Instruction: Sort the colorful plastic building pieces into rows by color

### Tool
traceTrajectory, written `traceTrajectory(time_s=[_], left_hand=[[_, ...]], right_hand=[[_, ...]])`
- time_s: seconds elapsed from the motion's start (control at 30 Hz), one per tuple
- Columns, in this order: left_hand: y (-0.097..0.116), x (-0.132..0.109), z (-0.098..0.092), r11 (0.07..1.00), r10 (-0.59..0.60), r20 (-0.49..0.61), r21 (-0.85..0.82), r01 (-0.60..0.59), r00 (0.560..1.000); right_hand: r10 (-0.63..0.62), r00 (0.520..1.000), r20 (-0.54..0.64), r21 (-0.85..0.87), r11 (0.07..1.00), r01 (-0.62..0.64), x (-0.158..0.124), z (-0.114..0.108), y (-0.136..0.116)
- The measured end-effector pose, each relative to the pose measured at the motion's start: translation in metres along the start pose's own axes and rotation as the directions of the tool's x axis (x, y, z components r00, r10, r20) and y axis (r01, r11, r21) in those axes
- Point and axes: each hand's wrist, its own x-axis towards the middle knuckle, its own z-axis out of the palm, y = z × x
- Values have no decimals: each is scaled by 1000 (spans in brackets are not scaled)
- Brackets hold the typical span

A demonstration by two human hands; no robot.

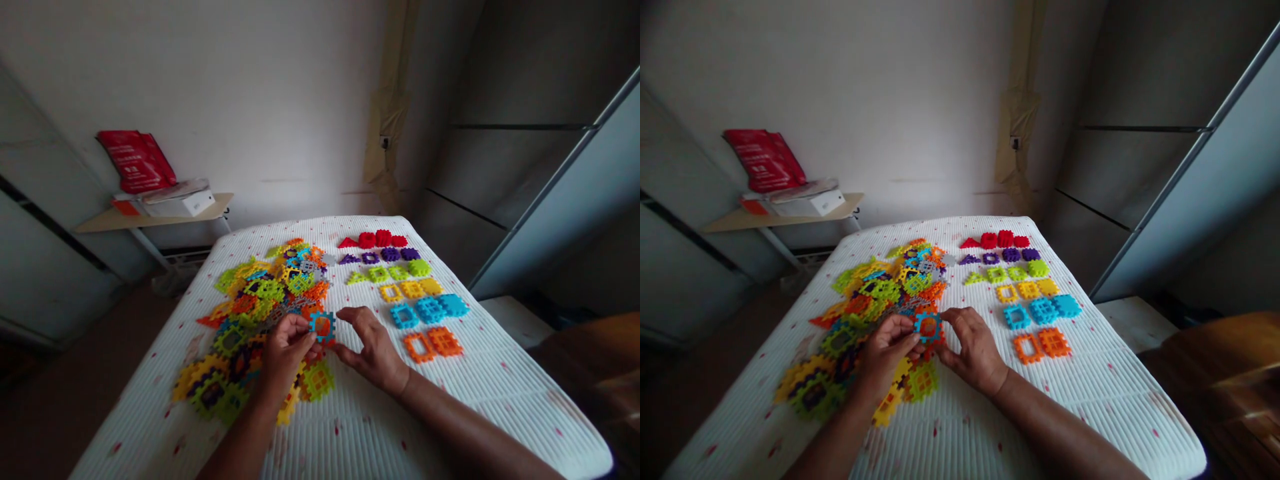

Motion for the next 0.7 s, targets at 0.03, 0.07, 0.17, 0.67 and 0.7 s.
traceTrajectory(time_s=[0.03,0.07,0.17,0.67,0.7], left_hand=[[-1,0,1,1000,0,4,-1,0,1000],[-2,0,1,1000,1,7,-3,0,1000],[-5,-1,3,1000,9,10,9,-9,1000],[-11,-3,8,994,28,120,106,-40,992],[-12,-3,8,994,26,126,98,-38,992]], right_hand=[[-26,999,18,-16,1000,27,1,1,-1],[-43,998,35,-36,998,44,1,2,-2],[-45,997,64,-100,994,51,2,6,-3],[-105,980,167,-136,982,128,6,-9,-2],[-105,977,188,-145,980,133,6,-15,1]])
